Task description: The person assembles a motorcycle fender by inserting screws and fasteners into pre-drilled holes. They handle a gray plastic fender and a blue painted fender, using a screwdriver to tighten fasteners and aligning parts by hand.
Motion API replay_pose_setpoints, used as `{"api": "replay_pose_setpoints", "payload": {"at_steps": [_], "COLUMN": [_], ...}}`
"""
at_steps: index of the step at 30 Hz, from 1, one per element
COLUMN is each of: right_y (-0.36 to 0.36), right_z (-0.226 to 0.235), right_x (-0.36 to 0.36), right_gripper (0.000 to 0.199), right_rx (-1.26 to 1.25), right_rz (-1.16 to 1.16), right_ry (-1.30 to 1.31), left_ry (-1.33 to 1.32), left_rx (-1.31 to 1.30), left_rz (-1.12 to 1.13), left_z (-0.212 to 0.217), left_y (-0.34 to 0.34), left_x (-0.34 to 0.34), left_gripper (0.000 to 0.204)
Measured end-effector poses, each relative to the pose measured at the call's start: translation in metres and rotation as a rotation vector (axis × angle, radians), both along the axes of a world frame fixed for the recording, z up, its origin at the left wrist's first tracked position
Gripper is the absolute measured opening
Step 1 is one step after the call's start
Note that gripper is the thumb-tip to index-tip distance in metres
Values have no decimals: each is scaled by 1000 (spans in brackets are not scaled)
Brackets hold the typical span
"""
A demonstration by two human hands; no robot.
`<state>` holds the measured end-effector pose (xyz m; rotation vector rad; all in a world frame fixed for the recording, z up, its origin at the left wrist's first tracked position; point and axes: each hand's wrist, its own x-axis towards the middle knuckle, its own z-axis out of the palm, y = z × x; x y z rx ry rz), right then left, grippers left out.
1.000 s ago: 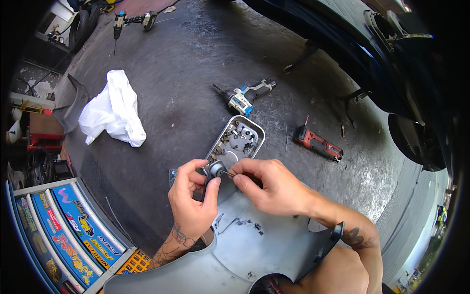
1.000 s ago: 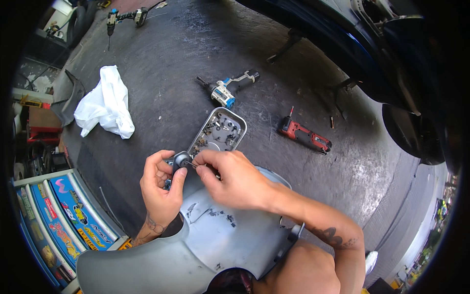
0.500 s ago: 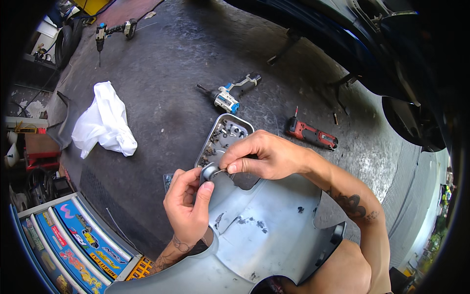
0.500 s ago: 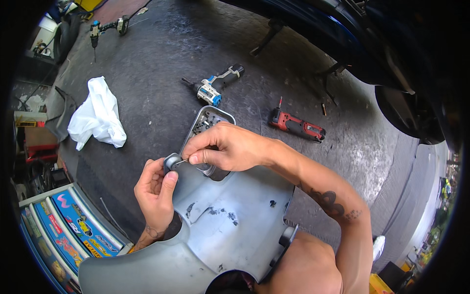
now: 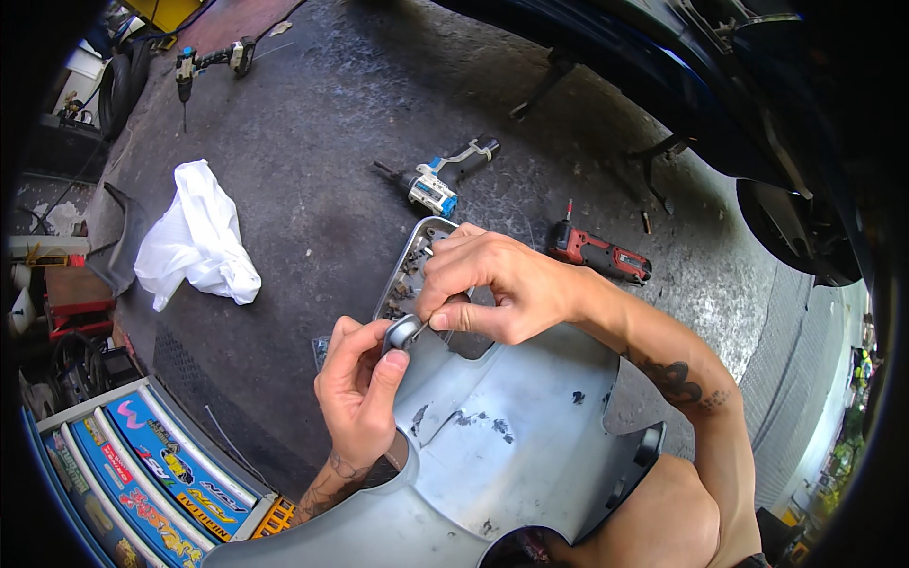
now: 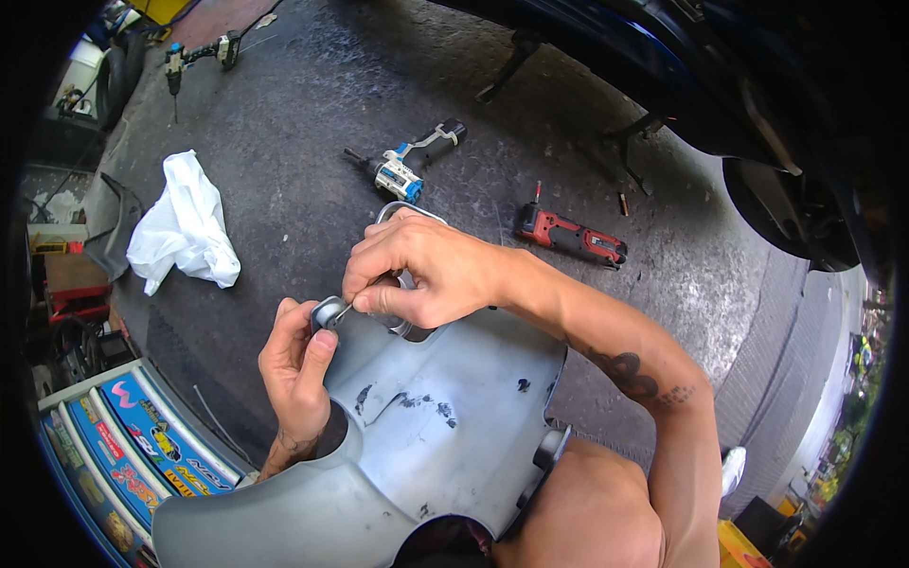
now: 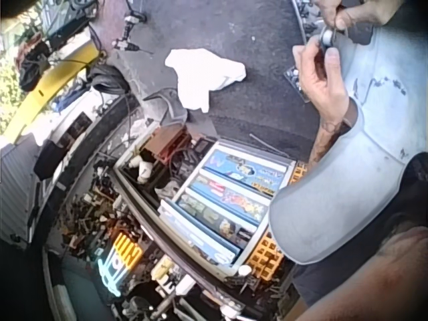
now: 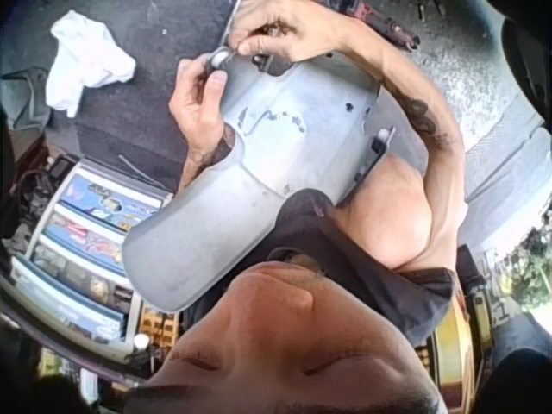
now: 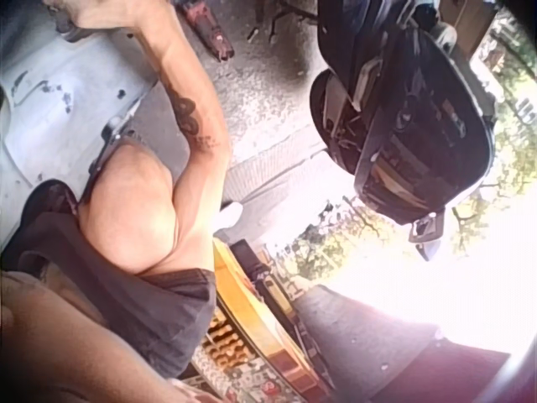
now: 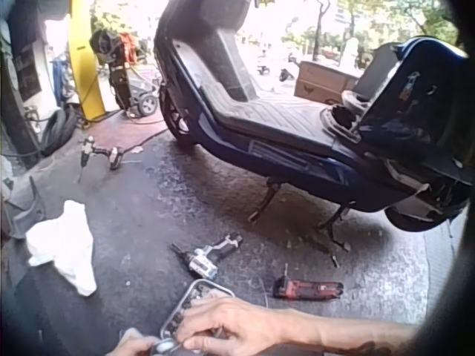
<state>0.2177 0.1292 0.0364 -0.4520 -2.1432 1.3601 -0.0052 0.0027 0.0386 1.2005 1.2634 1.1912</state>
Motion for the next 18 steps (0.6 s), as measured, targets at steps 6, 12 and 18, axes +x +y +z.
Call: {"api": "replay_pose_setpoints", "payload": {"at_steps": [6,12,18], "right_y": [-22,-49,-53], "right_z": [34,63,64], "right_x": [2,-6,-11], "right_gripper": [12,15,17], "right_rx": [-46,-308,-350], "right_rz": [-130,-288,-329], "right_ry": [-292,-442,-426], "left_ry": [22,10,46], "left_rx": [53,28,9], "left_rz": [2,56,75], "left_z": [-6,-7,-3], "left_y": [-1,-2,-3], "left_x": [-3,4,9], "left_gripper": [28,26,18]}}
